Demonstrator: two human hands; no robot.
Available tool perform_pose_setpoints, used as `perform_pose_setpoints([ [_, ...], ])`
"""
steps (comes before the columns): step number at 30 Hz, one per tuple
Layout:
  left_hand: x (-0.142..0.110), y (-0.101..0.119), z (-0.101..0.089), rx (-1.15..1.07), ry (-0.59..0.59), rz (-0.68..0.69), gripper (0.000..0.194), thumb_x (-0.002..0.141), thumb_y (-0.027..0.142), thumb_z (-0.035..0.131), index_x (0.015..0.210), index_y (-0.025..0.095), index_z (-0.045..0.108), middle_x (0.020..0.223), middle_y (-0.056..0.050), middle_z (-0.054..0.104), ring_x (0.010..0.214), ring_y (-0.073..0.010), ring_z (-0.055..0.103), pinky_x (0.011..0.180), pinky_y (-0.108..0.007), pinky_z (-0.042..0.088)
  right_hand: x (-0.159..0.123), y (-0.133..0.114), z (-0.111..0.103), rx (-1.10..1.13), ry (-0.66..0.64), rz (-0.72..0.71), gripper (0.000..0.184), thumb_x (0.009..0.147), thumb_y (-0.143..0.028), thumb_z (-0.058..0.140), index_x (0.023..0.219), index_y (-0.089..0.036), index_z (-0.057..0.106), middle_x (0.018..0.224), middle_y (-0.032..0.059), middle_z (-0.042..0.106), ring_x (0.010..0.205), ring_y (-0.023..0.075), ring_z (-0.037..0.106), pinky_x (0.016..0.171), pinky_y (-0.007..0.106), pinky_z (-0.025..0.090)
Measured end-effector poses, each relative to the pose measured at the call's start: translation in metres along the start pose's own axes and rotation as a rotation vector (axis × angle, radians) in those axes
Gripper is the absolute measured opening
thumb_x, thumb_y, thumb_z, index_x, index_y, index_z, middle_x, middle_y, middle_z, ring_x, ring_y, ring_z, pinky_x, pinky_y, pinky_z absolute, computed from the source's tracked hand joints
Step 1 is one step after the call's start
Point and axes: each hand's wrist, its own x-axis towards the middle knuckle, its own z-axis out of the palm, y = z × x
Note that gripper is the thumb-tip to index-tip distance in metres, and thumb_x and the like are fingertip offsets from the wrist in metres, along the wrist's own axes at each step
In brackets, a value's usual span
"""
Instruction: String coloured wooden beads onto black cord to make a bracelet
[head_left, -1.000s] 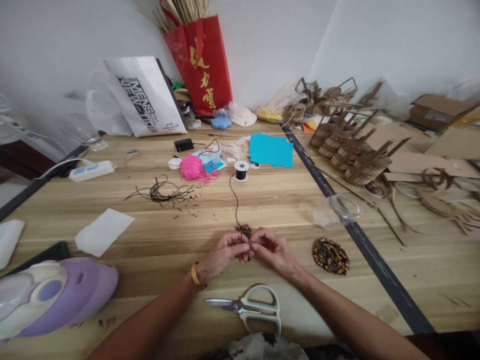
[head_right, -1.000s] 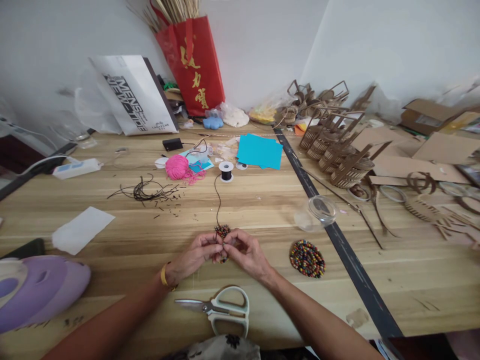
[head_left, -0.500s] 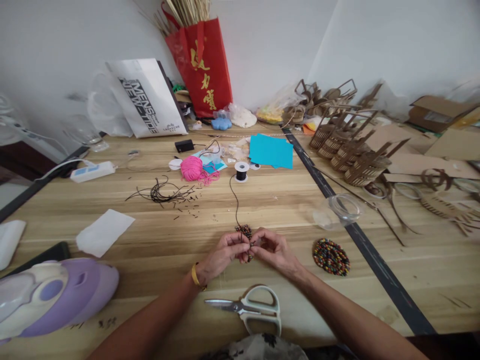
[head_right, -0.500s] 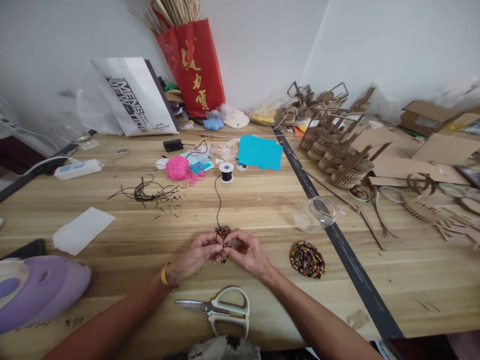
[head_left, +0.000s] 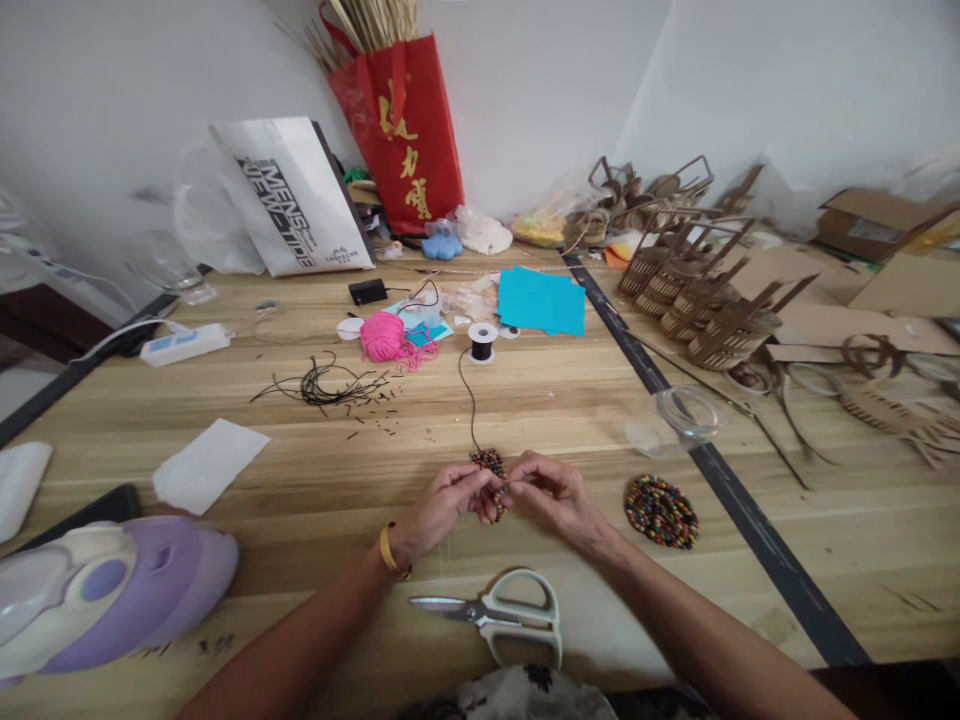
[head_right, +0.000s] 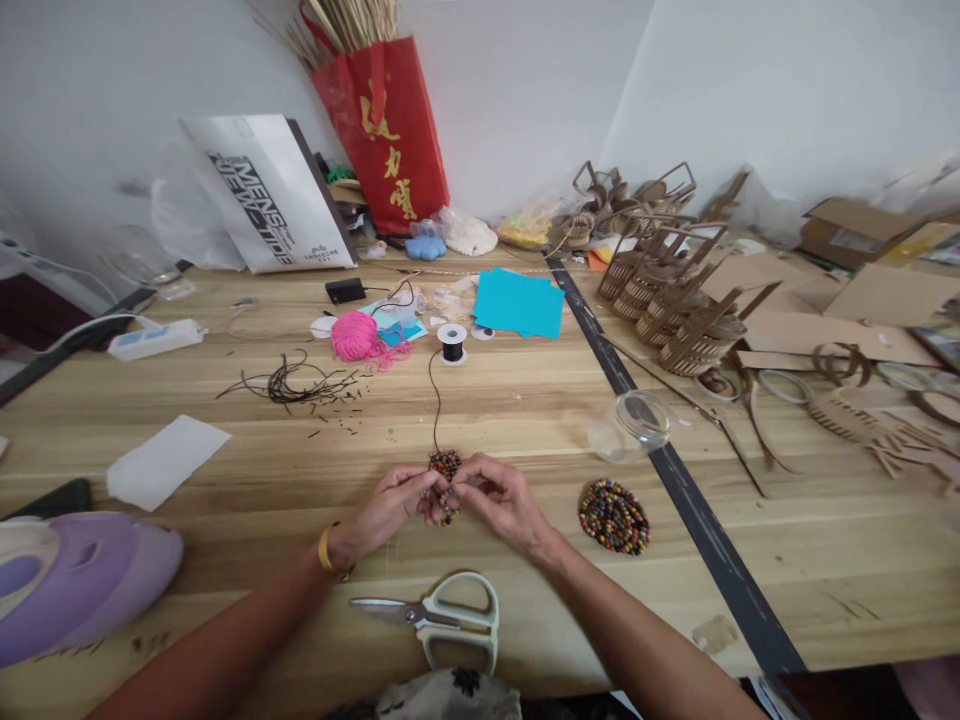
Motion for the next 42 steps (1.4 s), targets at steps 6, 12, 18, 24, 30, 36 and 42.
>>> perform_pose_setpoints([
  [6, -0.007, 0.02, -0.002, 0.353, -0.042, 0.2, 0.038, 0.086, 0.043, 0.055, 0.088, 0.008, 0.071, 0.069, -0.007, 0.064, 0.061, -0.0121, 0.056, 0.061, -0.024, 0.045, 0.001, -0.02, -0.014, -0.216, -0.036, -0.209, 0.014, 0.089, -0.028, 0.058, 0.084, -0.016, 0.065, 0.083, 0.0075, 0.062, 0.079, 0.0166, 0.057, 0.068, 0.028, 0.046],
  [12, -0.017, 0.049, 0.008, 0.598, -0.021, 0.387, 0.032, 0.09, 0.033, 0.05, 0.087, 0.01, 0.072, 0.081, -0.007, 0.063, 0.068, -0.012, 0.053, 0.063, -0.023, 0.043, 0.001, -0.026, -0.022, -0.182, 0.0, -0.143, 0.012, 0.087, -0.026, 0.06, 0.081, -0.016, 0.062, 0.086, 0.0074, 0.062, 0.077, 0.015, 0.058, 0.061, 0.024, 0.042],
  [18, -0.022, 0.072, 0.013, 0.751, 0.037, 0.494, 0.029, 0.09, 0.03, 0.049, 0.089, 0.013, 0.072, 0.081, -0.006, 0.058, 0.071, -0.0127, 0.052, 0.064, -0.024, 0.041, 0.0, -0.03, -0.025, -0.103, 0.023, -0.08, 0.015, 0.086, -0.028, 0.06, 0.078, -0.015, 0.059, 0.083, 0.0069, 0.063, 0.069, 0.0132, 0.055, 0.058, 0.024, 0.041],
  [24, -0.026, 0.085, 0.022, 0.776, 0.017, 0.53, 0.028, 0.091, 0.029, 0.049, 0.093, 0.015, 0.073, 0.083, -0.006, 0.057, 0.072, -0.0127, 0.051, 0.065, -0.024, 0.041, 0.001, -0.036, -0.019, -0.16, -0.001, 0.045, 0.014, 0.082, -0.027, 0.062, 0.078, -0.014, 0.059, 0.066, 0.0007, 0.057, 0.054, 0.0088, 0.044, 0.049, 0.02, 0.034],
  [30, -0.025, 0.083, 0.032, 0.695, -0.081, 0.531, 0.026, 0.092, 0.025, 0.048, 0.094, 0.015, 0.072, 0.077, -0.004, 0.056, 0.072, -0.0131, 0.053, 0.067, -0.025, 0.043, 0.002, -0.037, -0.001, -0.202, -0.081, 0.1, 0.013, 0.08, -0.025, 0.061, 0.086, -0.014, 0.066, 0.07, 0.0011, 0.059, 0.059, 0.0101, 0.048, 0.053, 0.02, 0.037],
  [36, -0.015, 0.074, 0.031, 0.648, -0.043, 0.455, 0.027, 0.09, 0.027, 0.05, 0.088, 0.012, 0.072, 0.075, -0.005, 0.057, 0.071, -0.0136, 0.055, 0.066, -0.025, 0.045, 0.005, -0.023, 0.017, -0.131, -0.065, 0.066, 0.017, 0.082, -0.026, 0.062, 0.071, -0.013, 0.063, 0.071, 0.0005, 0.056, 0.064, 0.0101, 0.047, 0.057, 0.02, 0.035],
  [42, -0.006, 0.065, 0.021, 0.516, 0.024, 0.349, 0.031, 0.09, 0.033, 0.051, 0.086, 0.01, 0.07, 0.072, -0.005, 0.058, 0.068, -0.0136, 0.056, 0.065, -0.025, 0.046, 0.004, -0.019, 0.025, -0.016, -0.125, 0.112, 0.022, 0.083, -0.033, 0.062, 0.074, -0.013, 0.064, 0.065, -0.0002, 0.054, 0.061, 0.0102, 0.046, 0.056, 0.021, 0.036],
])
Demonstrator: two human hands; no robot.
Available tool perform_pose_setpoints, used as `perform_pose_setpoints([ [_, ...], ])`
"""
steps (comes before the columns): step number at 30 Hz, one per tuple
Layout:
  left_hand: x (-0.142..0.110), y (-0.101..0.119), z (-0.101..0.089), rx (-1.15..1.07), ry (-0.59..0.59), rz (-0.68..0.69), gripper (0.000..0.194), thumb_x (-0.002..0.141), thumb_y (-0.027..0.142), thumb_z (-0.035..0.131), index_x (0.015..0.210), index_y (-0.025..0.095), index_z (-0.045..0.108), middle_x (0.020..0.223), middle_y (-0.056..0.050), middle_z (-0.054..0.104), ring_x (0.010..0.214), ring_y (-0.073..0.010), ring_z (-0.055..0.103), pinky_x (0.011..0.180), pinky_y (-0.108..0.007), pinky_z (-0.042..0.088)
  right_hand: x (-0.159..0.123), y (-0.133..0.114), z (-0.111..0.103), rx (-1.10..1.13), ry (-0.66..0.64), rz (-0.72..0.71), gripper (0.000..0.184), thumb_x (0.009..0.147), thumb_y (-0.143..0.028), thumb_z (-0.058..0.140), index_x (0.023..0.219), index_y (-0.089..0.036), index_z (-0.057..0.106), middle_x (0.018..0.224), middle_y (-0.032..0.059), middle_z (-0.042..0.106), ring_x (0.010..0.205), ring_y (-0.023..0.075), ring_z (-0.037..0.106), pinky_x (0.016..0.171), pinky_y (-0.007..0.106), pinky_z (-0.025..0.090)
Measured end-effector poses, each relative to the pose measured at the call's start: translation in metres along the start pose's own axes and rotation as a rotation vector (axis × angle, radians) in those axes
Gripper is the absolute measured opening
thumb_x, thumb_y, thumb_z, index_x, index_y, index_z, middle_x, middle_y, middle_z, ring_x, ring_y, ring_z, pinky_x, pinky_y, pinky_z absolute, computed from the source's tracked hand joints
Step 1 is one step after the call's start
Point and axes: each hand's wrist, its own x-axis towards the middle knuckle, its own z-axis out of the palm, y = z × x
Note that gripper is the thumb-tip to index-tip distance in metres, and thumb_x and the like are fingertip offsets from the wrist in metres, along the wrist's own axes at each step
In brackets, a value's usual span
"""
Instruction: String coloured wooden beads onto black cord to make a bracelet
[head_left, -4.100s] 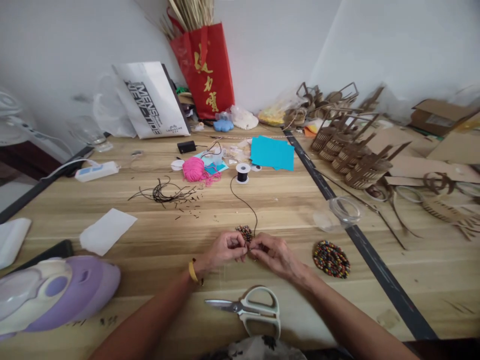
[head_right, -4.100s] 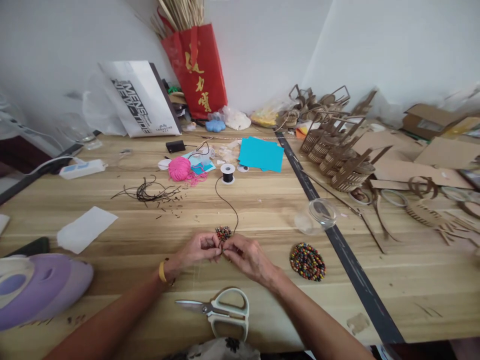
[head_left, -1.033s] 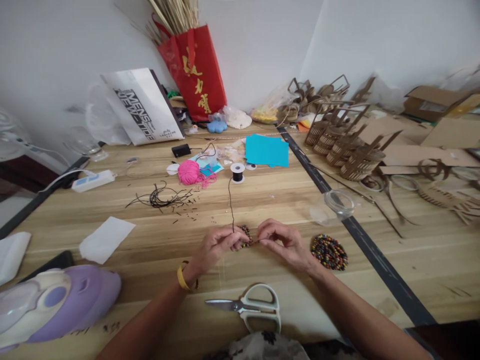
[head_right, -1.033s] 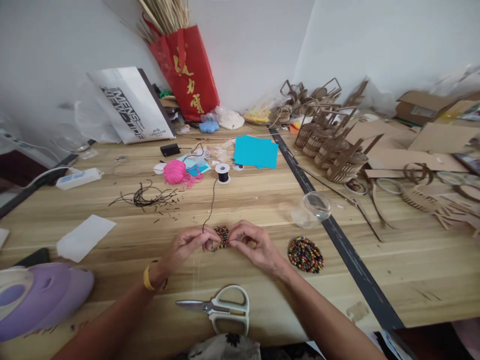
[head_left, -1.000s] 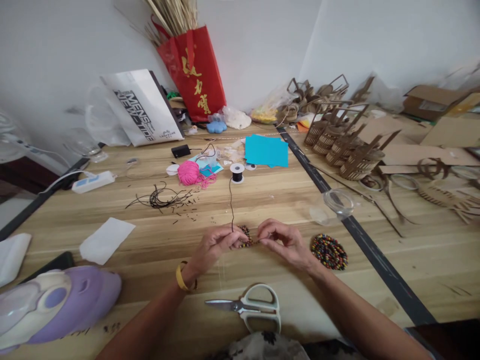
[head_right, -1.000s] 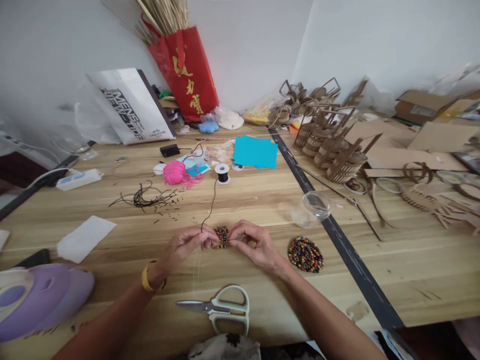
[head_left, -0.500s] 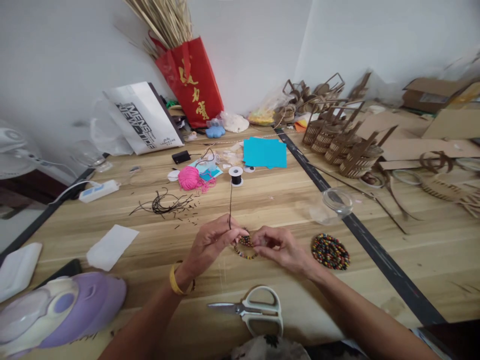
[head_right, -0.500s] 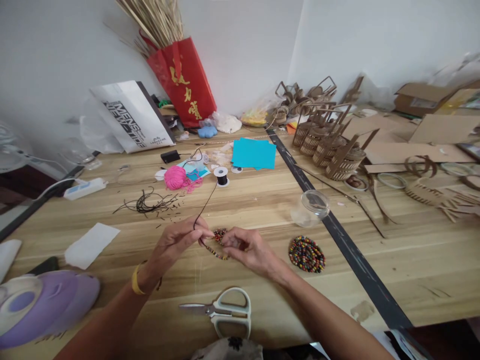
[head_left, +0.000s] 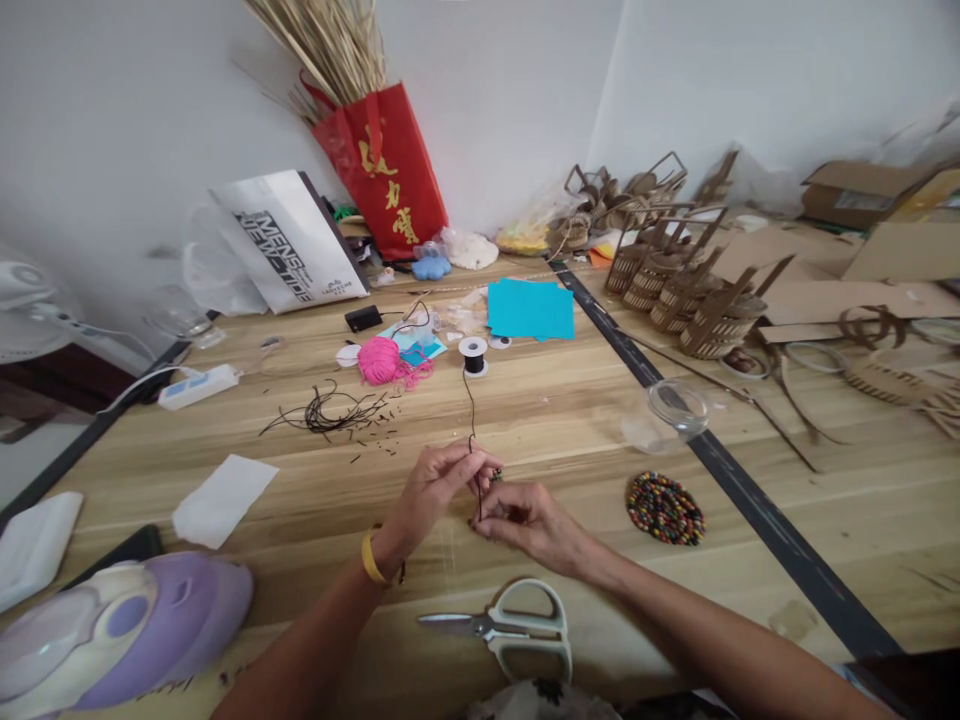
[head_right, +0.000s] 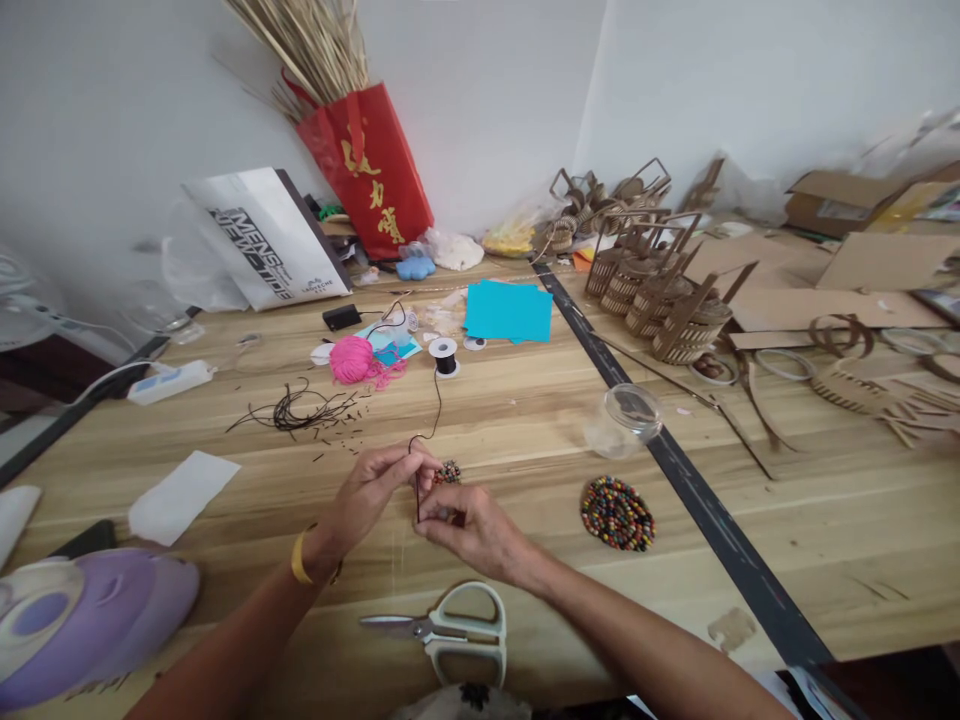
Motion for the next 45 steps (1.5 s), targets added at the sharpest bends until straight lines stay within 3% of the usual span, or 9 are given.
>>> perform_pose_setpoints([
  [8, -0.016, -0.04, -0.002, -0.201, -0.028, -0.269, 0.04, 0.085, 0.048, 0.053, 0.09, 0.011, 0.068, 0.083, -0.007, 0.067, 0.08, -0.0178, 0.06, 0.076, -0.029, 0.046, 0.0, -0.012, 0.003, 0.037, -0.038, 0.018, 0.028, 0.083, -0.039, 0.062, 0.07, -0.014, 0.062, 0.059, -0.001, 0.053, 0.055, 0.0095, 0.045, 0.052, 0.021, 0.035],
  [14, -0.025, -0.054, 0.007, -0.409, -0.05, -0.318, 0.047, 0.082, 0.057, 0.051, 0.08, 0.011, 0.061, 0.07, -0.004, 0.062, 0.065, -0.0145, 0.057, 0.063, -0.027, 0.045, 0.004, 0.003, -0.002, 0.101, 0.028, 0.071, 0.027, 0.084, -0.039, 0.062, 0.073, -0.014, 0.06, 0.065, 0.0016, 0.061, 0.057, 0.0111, 0.055, 0.055, 0.022, 0.042],
  [18, -0.028, -0.056, 0.005, -0.402, -0.081, -0.387, 0.039, 0.08, 0.052, 0.058, 0.082, 0.013, 0.056, 0.068, -0.004, 0.064, 0.059, -0.0151, 0.06, 0.053, -0.024, 0.044, 0.005, 0.015, -0.006, 0.067, 0.091, 0.083, 0.027, 0.084, -0.04, 0.061, 0.076, -0.014, 0.059, 0.063, 0.0009, 0.06, 0.056, 0.011, 0.054, 0.054, 0.022, 0.04],
  [24, -0.027, -0.06, -0.003, -0.294, -0.098, -0.366, 0.035, 0.077, 0.046, 0.065, 0.079, 0.011, 0.059, 0.068, -0.004, 0.066, 0.061, -0.0127, 0.061, 0.06, -0.023, 0.045, 0.005, 0.022, -0.009, 0.05, 0.094, 0.109, 0.032, 0.083, -0.044, 0.062, 0.074, -0.013, 0.058, 0.059, -0.0021, 0.052, 0.051, 0.0082, 0.043, 0.049, 0.021, 0.033],
  [28, -0.027, -0.06, -0.001, -0.287, -0.102, -0.381, 0.034, 0.074, 0.043, 0.069, 0.08, 0.011, 0.059, 0.065, -0.003, 0.065, 0.057, -0.011, 0.059, 0.056, -0.022, 0.045, 0.005, 0.018, -0.011, 0.062, 0.074, 0.12, 0.033, 0.081, -0.045, 0.063, 0.072, -0.014, 0.057, 0.056, -0.0029, 0.05, 0.05, 0.0078, 0.04, 0.047, 0.021, 0.03],
  [35, -0.029, -0.062, 0.007, -0.34, -0.072, -0.38, 0.031, 0.073, 0.039, 0.071, 0.079, 0.012, 0.057, 0.066, -0.003, 0.065, 0.058, -0.0113, 0.06, 0.055, -0.022, 0.047, 0.003, 0.018, -0.016, 0.101, 0.05, 0.15, 0.034, 0.081, -0.047, 0.062, 0.074, -0.014, 0.058, 0.055, -0.003, 0.051, 0.049, 0.0078, 0.042, 0.046, 0.02, 0.032],
  [45, -0.029, -0.062, 0.013, -0.431, -0.043, -0.395, 0.028, 0.075, 0.036, 0.07, 0.08, 0.012, 0.057, 0.063, -0.002, 0.063, 0.054, -0.0102, 0.058, 0.052, -0.021, 0.045, -0.001, 0.015, -0.017, 0.02, 0.051, 0.058, 0.029, 0.084, -0.041, 0.061, 0.075, -0.013, 0.061, 0.062, -0.0002, 0.058, 0.056, 0.0097, 0.046, 0.052, 0.022, 0.033],
])
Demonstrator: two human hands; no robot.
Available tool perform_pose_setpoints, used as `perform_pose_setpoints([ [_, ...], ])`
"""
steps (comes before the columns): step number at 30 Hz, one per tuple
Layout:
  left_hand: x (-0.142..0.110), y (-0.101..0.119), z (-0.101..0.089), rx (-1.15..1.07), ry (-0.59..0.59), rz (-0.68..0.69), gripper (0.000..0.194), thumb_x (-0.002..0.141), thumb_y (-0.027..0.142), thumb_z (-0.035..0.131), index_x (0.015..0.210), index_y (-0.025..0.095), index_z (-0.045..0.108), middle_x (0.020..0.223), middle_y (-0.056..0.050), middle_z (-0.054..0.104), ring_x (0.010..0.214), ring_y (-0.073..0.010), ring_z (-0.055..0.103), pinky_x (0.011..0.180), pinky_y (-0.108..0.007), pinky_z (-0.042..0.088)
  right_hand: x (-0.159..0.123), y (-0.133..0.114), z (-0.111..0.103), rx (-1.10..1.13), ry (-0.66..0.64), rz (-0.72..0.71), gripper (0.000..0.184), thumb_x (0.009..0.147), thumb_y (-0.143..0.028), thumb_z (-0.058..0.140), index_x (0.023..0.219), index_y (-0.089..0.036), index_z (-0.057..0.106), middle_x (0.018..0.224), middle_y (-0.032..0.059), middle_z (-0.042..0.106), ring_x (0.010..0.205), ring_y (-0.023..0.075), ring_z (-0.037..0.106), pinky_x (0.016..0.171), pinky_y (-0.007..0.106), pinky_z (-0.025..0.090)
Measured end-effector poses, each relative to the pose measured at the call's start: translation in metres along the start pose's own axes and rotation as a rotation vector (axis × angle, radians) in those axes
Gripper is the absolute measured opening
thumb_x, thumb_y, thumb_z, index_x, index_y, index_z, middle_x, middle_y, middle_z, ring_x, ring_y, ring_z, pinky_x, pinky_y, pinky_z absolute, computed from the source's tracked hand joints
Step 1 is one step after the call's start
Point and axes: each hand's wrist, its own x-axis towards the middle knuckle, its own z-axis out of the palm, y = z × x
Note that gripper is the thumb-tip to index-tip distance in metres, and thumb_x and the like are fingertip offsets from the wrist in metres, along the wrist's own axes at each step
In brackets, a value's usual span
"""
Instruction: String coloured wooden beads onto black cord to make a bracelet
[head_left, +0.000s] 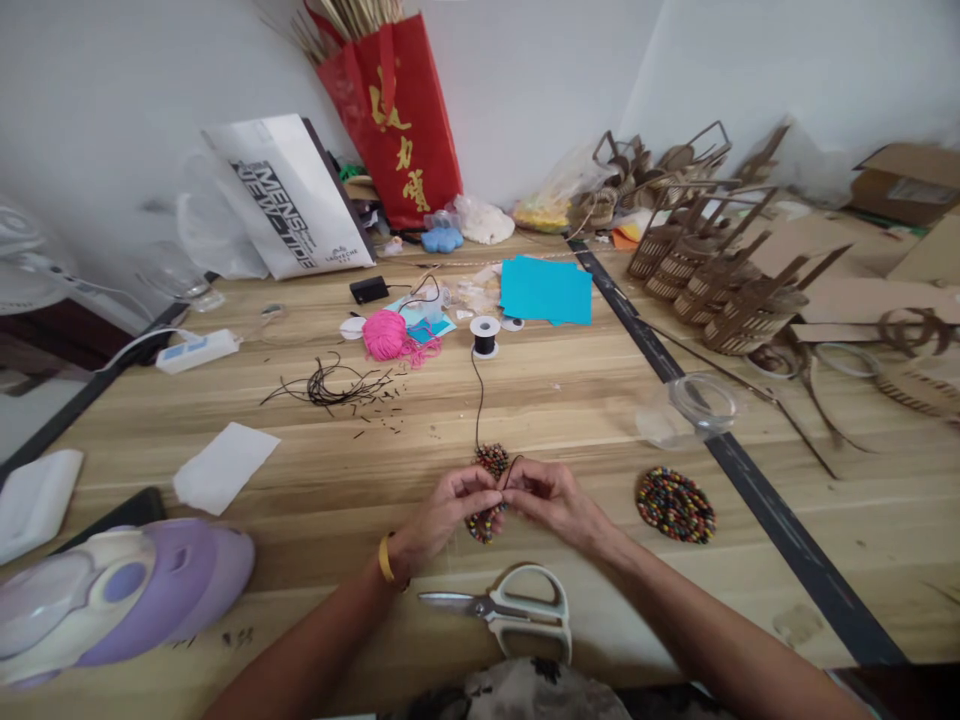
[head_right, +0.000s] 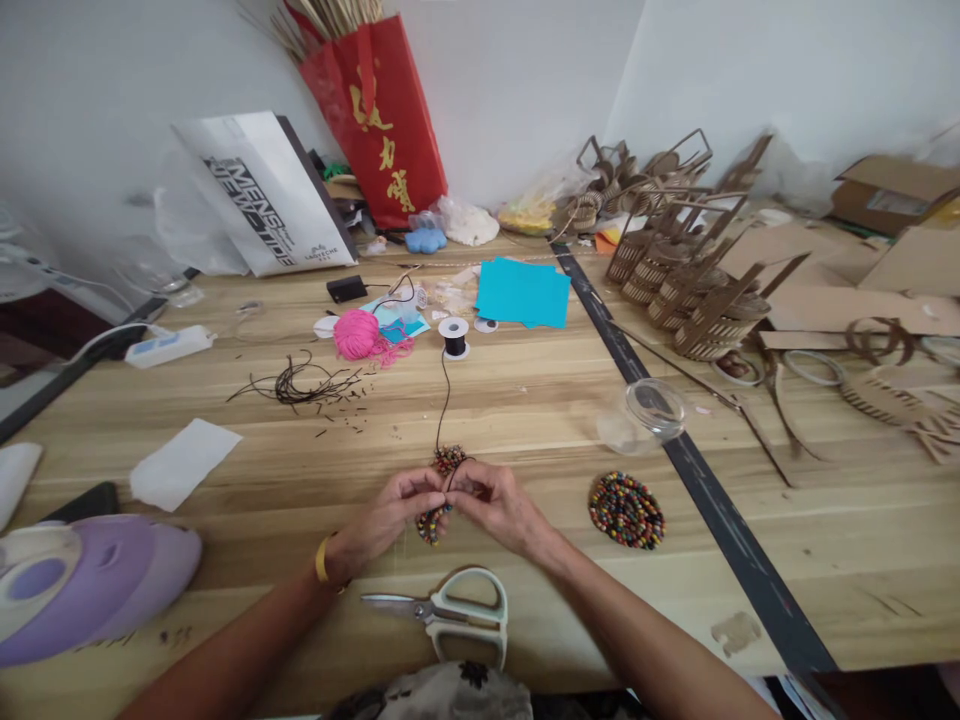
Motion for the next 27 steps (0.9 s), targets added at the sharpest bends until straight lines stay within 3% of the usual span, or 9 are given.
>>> perform_pose_setpoints([
  [10, -0.0031, 0.0052, 0.0042, -0.128, -0.041, -0.007, 0.029, 0.068, 0.032, 0.075, 0.074, 0.013, 0.054, 0.068, 0.0, 0.062, 0.057, -0.0114, 0.061, 0.054, -0.023, 0.05, 0.0009, -0.0025, 0.0037, 0.118, -0.047, 0.091, 0.032, 0.081, -0.045, 0.063, 0.075, -0.015, 0.057, 0.058, -0.0017, 0.055, 0.047, 0.0078, 0.044, 0.045, 0.019, 0.035],
  [17, -0.0048, 0.0026, 0.0012, -0.033, 0.006, -0.012, 0.028, 0.071, 0.034, 0.073, 0.08, 0.013, 0.056, 0.064, -0.001, 0.064, 0.055, -0.0124, 0.062, 0.053, -0.023, 0.05, 0.0003, 0.0007, 0.0053, 0.041, 0.0, 0.0, 0.029, 0.083, -0.041, 0.062, 0.073, -0.014, 0.058, 0.059, -0.0024, 0.051, 0.054, 0.0089, 0.042, 0.051, 0.022, 0.032],
  [23, -0.0037, -0.0005, -0.001, -0.022, -0.008, 0.036, 0.027, 0.072, 0.034, 0.072, 0.079, 0.012, 0.058, 0.064, -0.002, 0.066, 0.057, -0.0133, 0.062, 0.055, -0.024, 0.05, 0.0005, 0.0013, 0.0032, 0.044, 0.009, 0.044, 0.033, 0.083, -0.044, 0.062, 0.072, -0.014, 0.057, 0.056, -0.0036, 0.047, 0.051, 0.0079, 0.037, 0.048, 0.021, 0.028],
  [27, -0.0033, 0.0006, 0.0008, 0.026, 0.022, 0.053, 0.027, 0.068, 0.032, 0.075, 0.073, 0.011, 0.059, 0.062, -0.002, 0.064, 0.056, -0.0117, 0.06, 0.056, -0.022, 0.047, 0.0012, -0.0009, 0.0035, 0.083, -0.013, 0.087, 0.034, 0.08, -0.047, 0.064, 0.072, -0.014, 0.057, 0.056, -0.003, 0.049, 0.049, 0.0076, 0.041, 0.046, 0.02, 0.031],
])
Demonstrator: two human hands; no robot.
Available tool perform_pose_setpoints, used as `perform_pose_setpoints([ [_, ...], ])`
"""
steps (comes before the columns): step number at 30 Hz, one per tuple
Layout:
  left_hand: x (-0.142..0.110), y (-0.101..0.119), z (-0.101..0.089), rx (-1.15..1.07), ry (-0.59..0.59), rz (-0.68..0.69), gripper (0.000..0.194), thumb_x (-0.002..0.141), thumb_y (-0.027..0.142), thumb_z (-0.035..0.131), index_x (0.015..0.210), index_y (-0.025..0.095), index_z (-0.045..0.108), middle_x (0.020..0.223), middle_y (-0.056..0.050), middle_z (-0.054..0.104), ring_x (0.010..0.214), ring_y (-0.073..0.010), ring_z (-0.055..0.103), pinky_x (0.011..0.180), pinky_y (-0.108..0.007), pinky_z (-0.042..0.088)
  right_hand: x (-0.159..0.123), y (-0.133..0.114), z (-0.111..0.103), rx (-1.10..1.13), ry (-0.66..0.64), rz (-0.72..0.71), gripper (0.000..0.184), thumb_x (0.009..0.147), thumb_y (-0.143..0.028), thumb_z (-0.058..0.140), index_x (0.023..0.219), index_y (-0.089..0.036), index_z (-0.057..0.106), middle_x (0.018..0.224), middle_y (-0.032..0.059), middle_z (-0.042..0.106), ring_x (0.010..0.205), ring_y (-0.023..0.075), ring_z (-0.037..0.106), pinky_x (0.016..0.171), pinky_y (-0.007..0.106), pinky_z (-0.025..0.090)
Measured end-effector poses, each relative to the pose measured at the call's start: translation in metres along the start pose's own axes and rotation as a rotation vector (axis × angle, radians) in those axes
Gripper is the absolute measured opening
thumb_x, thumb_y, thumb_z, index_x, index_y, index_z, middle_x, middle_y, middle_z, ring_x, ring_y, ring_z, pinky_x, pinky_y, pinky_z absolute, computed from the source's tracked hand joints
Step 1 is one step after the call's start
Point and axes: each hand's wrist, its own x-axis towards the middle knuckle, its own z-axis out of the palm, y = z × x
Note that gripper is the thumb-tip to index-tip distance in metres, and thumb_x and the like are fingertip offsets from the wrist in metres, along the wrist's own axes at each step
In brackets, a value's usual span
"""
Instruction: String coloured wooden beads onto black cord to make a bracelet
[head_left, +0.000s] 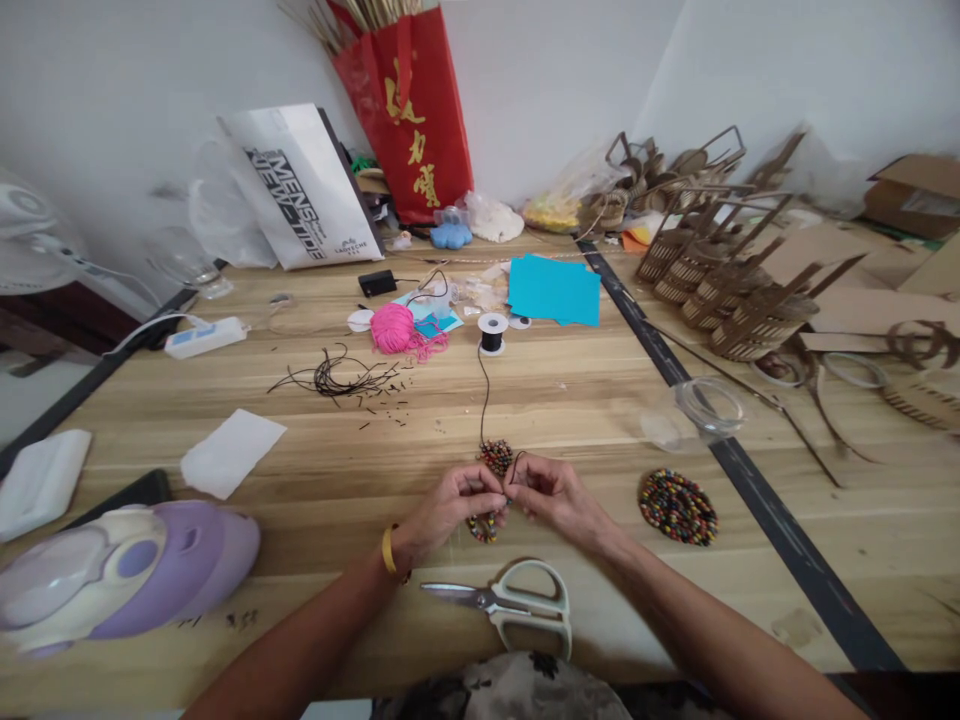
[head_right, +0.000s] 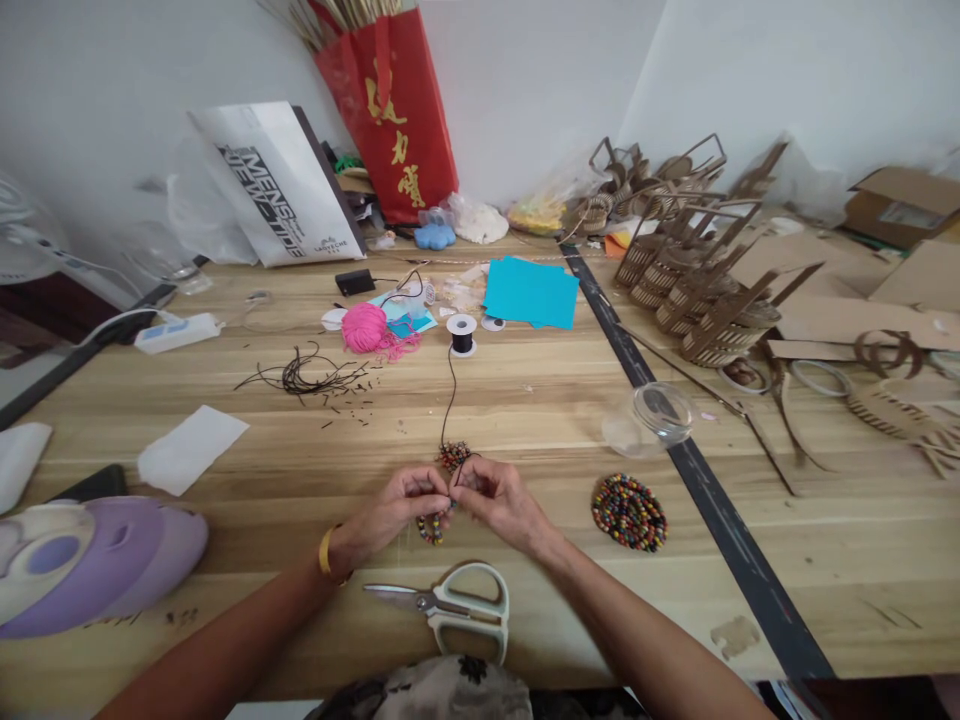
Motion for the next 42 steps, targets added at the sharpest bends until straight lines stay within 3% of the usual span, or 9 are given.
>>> perform_pose_setpoints([
  [5, -0.001, 0.002, 0.004, 0.005, 0.053, -0.022, 0.028, 0.062, 0.031, 0.078, 0.068, 0.011, 0.06, 0.061, 0.0, 0.061, 0.055, -0.0098, 0.057, 0.054, -0.021, 0.043, 0.0, 0.0, 0.002, 0.023, -0.008, 0.033, 0.035, 0.078, -0.048, 0.065, 0.073, -0.015, 0.056, 0.059, -0.0028, 0.05, 0.049, 0.0077, 0.044, 0.046, 0.02, 0.035],
  [16, 0.001, -0.002, 0.007, -0.063, 0.066, -0.041, 0.029, 0.058, 0.028, 0.079, 0.065, 0.012, 0.056, 0.055, 0.004, 0.054, 0.048, -0.0061, 0.048, 0.048, -0.018, 0.038, -0.001, 0.003, 0.004, -0.013, 0.012, -0.039, 0.033, 0.08, -0.045, 0.063, 0.07, -0.015, 0.055, 0.055, -0.0044, 0.045, 0.05, 0.0078, 0.039, 0.047, 0.021, 0.03],
  [23, 0.001, 0.0, 0.007, -0.057, 0.042, -0.033, 0.026, 0.06, 0.026, 0.076, 0.066, 0.013, 0.056, 0.059, 0.003, 0.055, 0.051, -0.007, 0.05, 0.051, -0.019, 0.039, 0.001, 0.004, 0.003, 0.054, -0.028, -0.002, 0.033, 0.079, -0.046, 0.064, 0.072, -0.015, 0.054, 0.06, -0.0029, 0.049, 0.049, 0.0076, 0.044, 0.043, 0.019, 0.037],
  [28, 0.0, 0.0, 0.003, 0.039, -0.008, -0.022, 0.023, 0.064, 0.028, 0.075, 0.068, 0.012, 0.059, 0.061, 0.001, 0.057, 0.056, -0.0085, 0.052, 0.055, -0.02, 0.039, 0.002, 0.005, 0.001, 0.082, -0.073, 0.017, 0.034, 0.078, -0.047, 0.066, 0.071, -0.015, 0.055, 0.062, -0.0019, 0.052, 0.048, 0.0073, 0.045, 0.043, 0.019, 0.04],
  [33, -0.003, 0.003, 0.003, 0.135, 0.026, -0.023, 0.018, 0.065, 0.025, 0.073, 0.068, 0.012, 0.061, 0.061, 0.0, 0.06, 0.057, -0.0087, 0.052, 0.056, -0.02, 0.039, 0.002, 0.005, 0.0, 0.064, -0.079, 0.047, 0.033, 0.077, -0.045, 0.067, 0.071, -0.014, 0.058, 0.061, -0.0014, 0.054, 0.049, 0.0074, 0.045, 0.044, 0.019, 0.042],
  [42, 0.001, 0.0, 0.006, -0.06, 0.093, -0.035, 0.017, 0.057, 0.019, 0.072, 0.059, 0.013, 0.057, 0.051, 0.003, 0.056, 0.048, -0.0074, 0.05, 0.051, -0.02, 0.038, 0.004, 0.01, 0.0, 0.192, -0.031, 0.108, 0.029, 0.071, -0.04, 0.074, 0.075, -0.015, 0.06, 0.061, -0.0016, 0.06, 0.049, 0.0072, 0.052, 0.046, 0.018, 0.044],
])
